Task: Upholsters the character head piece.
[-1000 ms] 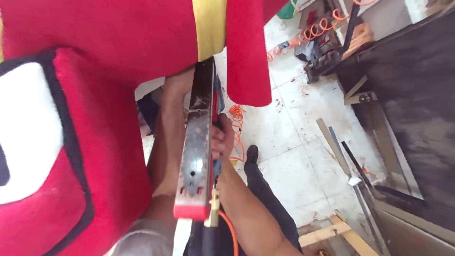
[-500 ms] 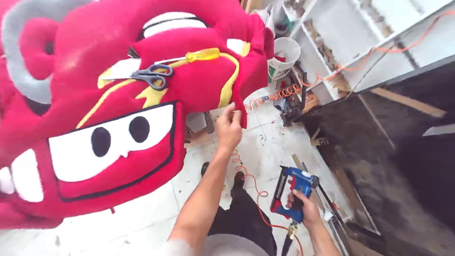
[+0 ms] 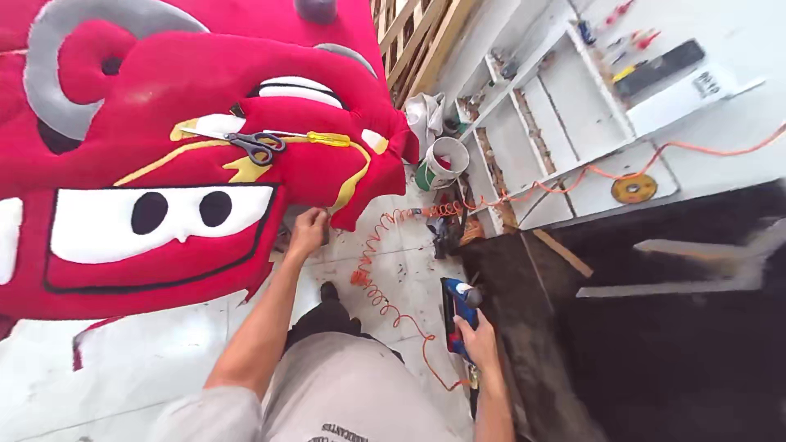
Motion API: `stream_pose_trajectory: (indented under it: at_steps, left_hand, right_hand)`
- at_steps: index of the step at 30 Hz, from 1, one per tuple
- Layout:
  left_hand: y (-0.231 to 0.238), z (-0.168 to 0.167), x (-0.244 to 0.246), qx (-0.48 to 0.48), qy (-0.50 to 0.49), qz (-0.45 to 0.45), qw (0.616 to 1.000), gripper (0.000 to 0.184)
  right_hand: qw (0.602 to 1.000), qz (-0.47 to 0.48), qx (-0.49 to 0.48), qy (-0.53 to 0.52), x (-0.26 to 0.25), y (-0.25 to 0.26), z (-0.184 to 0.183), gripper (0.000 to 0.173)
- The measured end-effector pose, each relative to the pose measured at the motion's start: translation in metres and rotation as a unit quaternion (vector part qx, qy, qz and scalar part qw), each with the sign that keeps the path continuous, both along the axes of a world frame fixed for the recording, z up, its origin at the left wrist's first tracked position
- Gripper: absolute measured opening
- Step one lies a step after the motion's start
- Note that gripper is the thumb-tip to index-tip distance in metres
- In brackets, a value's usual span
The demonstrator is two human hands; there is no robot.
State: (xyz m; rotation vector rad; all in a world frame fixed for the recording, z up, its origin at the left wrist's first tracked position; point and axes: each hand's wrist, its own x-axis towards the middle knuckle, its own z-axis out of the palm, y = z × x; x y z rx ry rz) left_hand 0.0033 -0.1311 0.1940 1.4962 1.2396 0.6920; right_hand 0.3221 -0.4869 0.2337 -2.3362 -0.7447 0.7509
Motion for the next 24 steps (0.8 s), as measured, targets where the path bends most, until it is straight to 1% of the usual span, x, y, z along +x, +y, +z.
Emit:
stream_pose_trajectory:
  at_steps: [2, 3, 5, 7, 8, 10, 11, 13, 15, 17, 18, 19, 20, 21, 22, 23, 24]
  left_hand:
    - [-0.002, -0.007, -0.002, 0.004, -0.061, 0.051, 0.997, 0.04]
    - [-0.006, -0.013, -0.002, -0.008, -0.108, 0.056, 0.993, 0.042]
    - [-0.023, -0.032, -0.002, -0.05, -0.16, 0.024, 0.985, 0.046]
    - [-0.043, -0.053, 0.004, -0.093, -0.151, -0.014, 0.984, 0.057]
    - [-0.055, -0.061, 0.01, -0.115, -0.14, -0.029, 0.983, 0.065]
    - [-0.07, -0.066, 0.023, -0.13, -0.131, -0.038, 0.982, 0.081]
    - [-0.075, -0.063, 0.032, -0.132, -0.14, -0.026, 0.981, 0.088]
    - [-0.078, -0.056, 0.053, -0.13, -0.18, 0.031, 0.975, 0.101]
    - [-0.071, -0.053, 0.076, -0.123, -0.234, 0.109, 0.958, 0.107]
    - [-0.065, -0.051, 0.102, -0.118, -0.308, 0.181, 0.927, 0.11]
    - [-0.061, -0.047, 0.115, -0.113, -0.353, 0.218, 0.903, 0.107]
    - [-0.058, -0.042, 0.13, -0.105, -0.399, 0.258, 0.873, 0.098]
    - [-0.055, -0.037, 0.146, -0.095, -0.436, 0.305, 0.841, 0.082]
    - [-0.051, -0.033, 0.158, -0.091, -0.454, 0.352, 0.813, 0.064]
    - [-0.048, -0.028, 0.168, -0.09, -0.451, 0.402, 0.792, 0.048]
    - [-0.049, -0.021, 0.179, -0.094, -0.436, 0.447, 0.775, 0.039]
    - [-0.053, -0.013, 0.187, -0.094, -0.435, 0.482, 0.754, 0.035]
  right_hand:
    - [0.997, 0.059, 0.045, -0.018, 0.018, 0.044, 0.031, 0.063]
    - [0.994, 0.089, 0.065, -0.025, 0.024, 0.067, 0.05, 0.072]
    - [0.982, 0.152, 0.092, -0.065, 0.034, 0.117, 0.092, 0.078]
    - [0.958, 0.233, 0.111, -0.126, 0.044, 0.179, 0.134, 0.079]
    - [0.938, 0.285, 0.119, -0.156, 0.049, 0.212, 0.153, 0.079]
    - [0.89, 0.371, 0.126, -0.236, 0.05, 0.289, 0.182, 0.077]
    - [0.861, 0.408, 0.129, -0.277, 0.044, 0.329, 0.195, 0.076]
    - [0.793, 0.483, 0.154, -0.337, 0.026, 0.41, 0.212, 0.073]
    - [0.727, 0.553, 0.211, -0.348, 0.009, 0.498, 0.206, 0.068]
    - [0.677, 0.616, 0.248, -0.318, -0.012, 0.579, 0.186, 0.066]
    - [0.657, 0.644, 0.255, -0.297, -0.025, 0.614, 0.175, 0.066]
    - [0.638, 0.67, 0.258, -0.278, -0.038, 0.645, 0.165, 0.067]
    - [0.621, 0.692, 0.257, -0.261, -0.049, 0.67, 0.154, 0.067]
    - [0.604, 0.712, 0.261, -0.247, -0.061, 0.693, 0.145, 0.067]
    - [0.587, 0.729, 0.261, -0.236, -0.073, 0.713, 0.137, 0.068]
    - [0.573, 0.746, 0.253, -0.225, -0.083, 0.726, 0.129, 0.069]
    - [0.564, 0.761, 0.239, -0.215, -0.091, 0.734, 0.119, 0.069]
